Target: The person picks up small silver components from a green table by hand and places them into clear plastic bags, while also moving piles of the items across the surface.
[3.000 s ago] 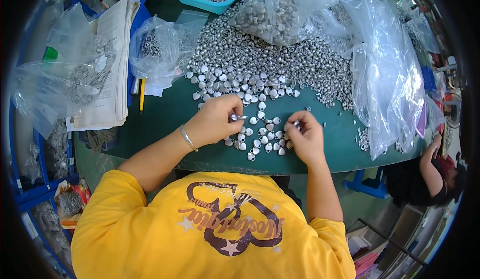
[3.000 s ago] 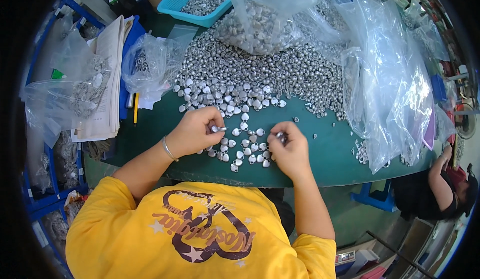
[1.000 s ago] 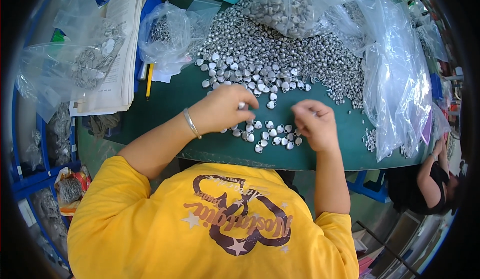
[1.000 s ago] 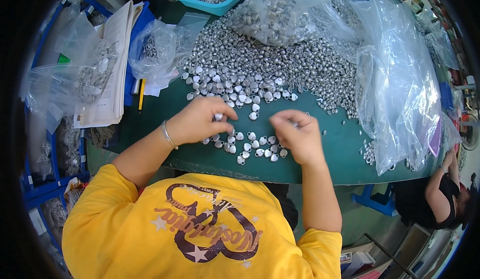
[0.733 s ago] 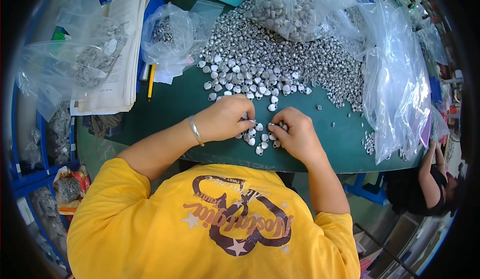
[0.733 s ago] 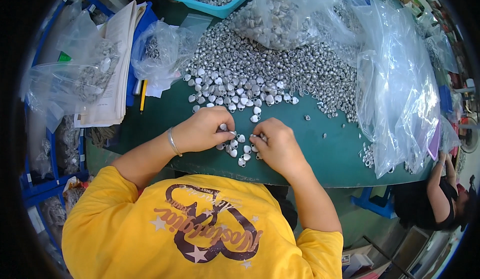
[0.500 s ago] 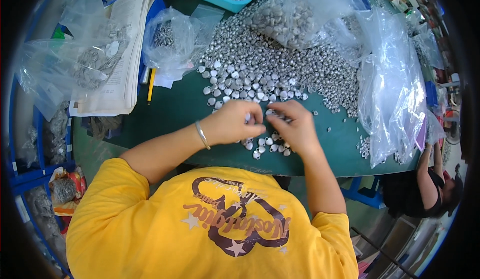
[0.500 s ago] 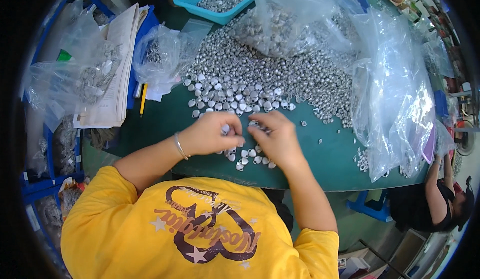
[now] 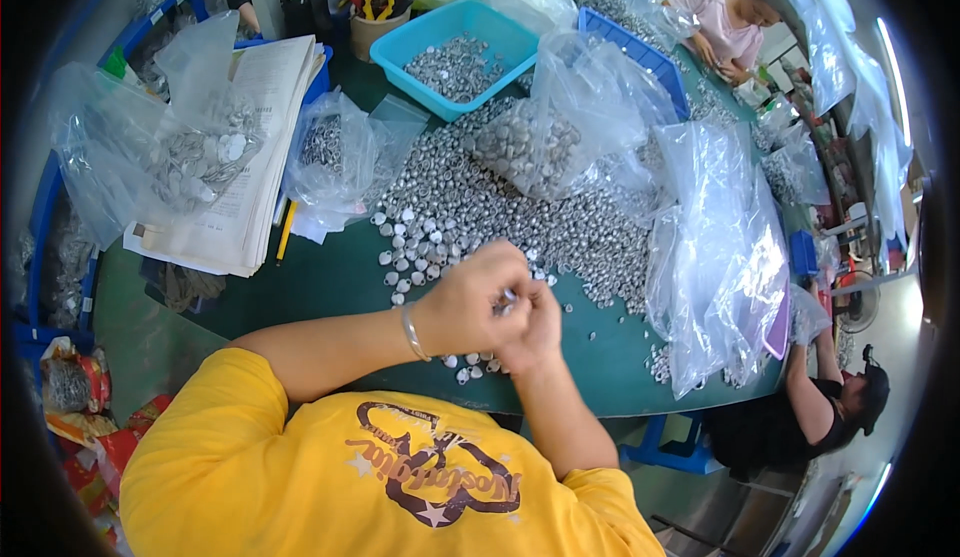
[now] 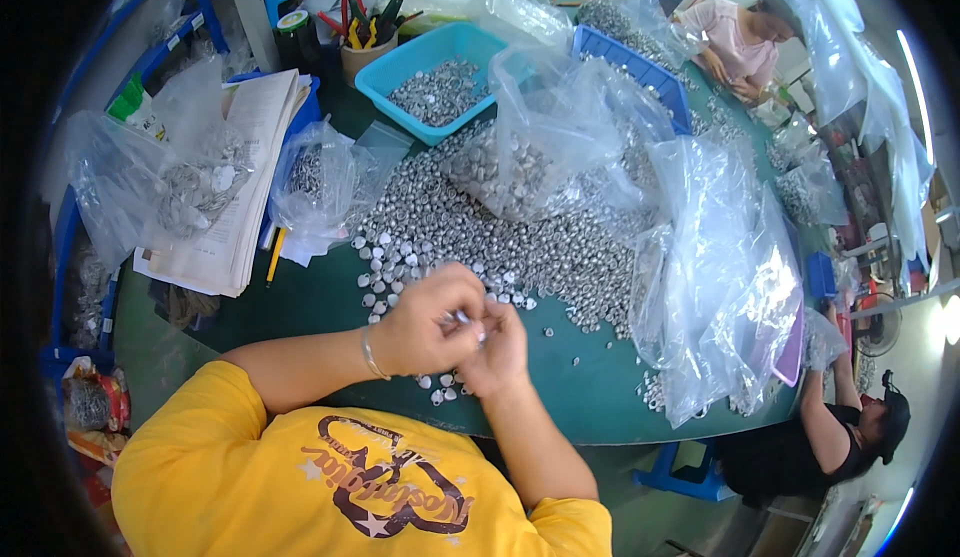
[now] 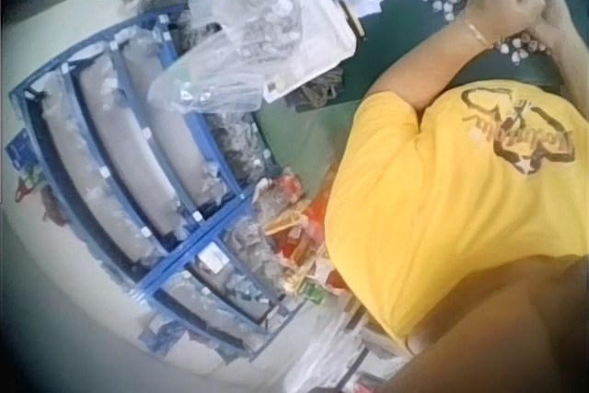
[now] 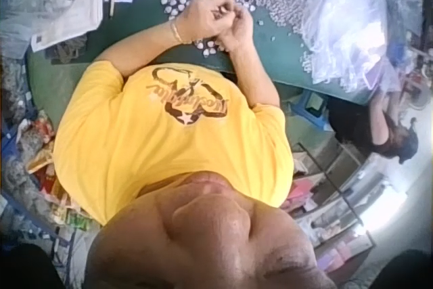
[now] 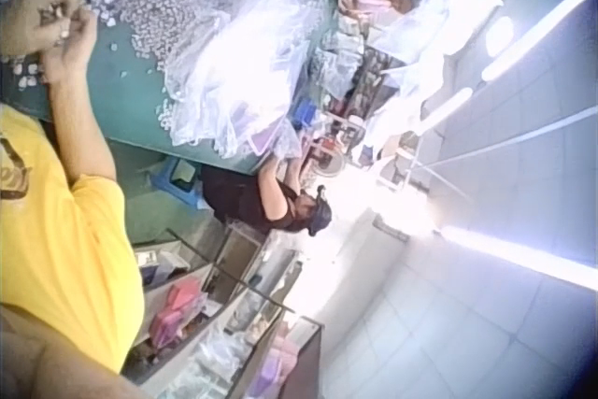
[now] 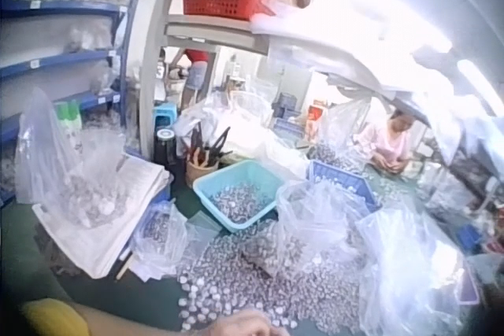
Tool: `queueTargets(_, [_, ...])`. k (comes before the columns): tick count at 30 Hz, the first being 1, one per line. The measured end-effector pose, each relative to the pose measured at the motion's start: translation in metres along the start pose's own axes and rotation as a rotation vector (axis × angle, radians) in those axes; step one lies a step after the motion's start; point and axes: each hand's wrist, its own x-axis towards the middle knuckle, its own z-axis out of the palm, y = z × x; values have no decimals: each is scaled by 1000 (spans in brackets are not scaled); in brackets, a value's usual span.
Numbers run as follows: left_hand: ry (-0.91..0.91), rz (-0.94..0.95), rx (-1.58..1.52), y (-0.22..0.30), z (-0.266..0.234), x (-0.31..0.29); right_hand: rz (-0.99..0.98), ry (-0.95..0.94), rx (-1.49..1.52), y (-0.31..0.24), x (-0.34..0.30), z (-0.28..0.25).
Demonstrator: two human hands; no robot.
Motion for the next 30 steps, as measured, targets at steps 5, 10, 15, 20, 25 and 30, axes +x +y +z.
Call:
queueTargets(5, [-33,360,260,9,2,32,-173,-183,228,4,7,2])
queueTargets(10, [67,501,526,0,-44,157,-382,-229,-41,-105,2,53])
queueTargets(15, [-892,24,1298,9,-44,210,-704,-458,-479,-201,27,148])
queueTargets(20, [-958,69,1374,5,-55,192,-363,-241,-1023,-177,83,164])
queueTargets(25, [-1140,73,1384,2,-59,167,-599,-169,-2298,-159,63,135])
queueTargets(30, [-1093,76,1355,54,-56,134,-857,-234,-2231,-138,1,93])
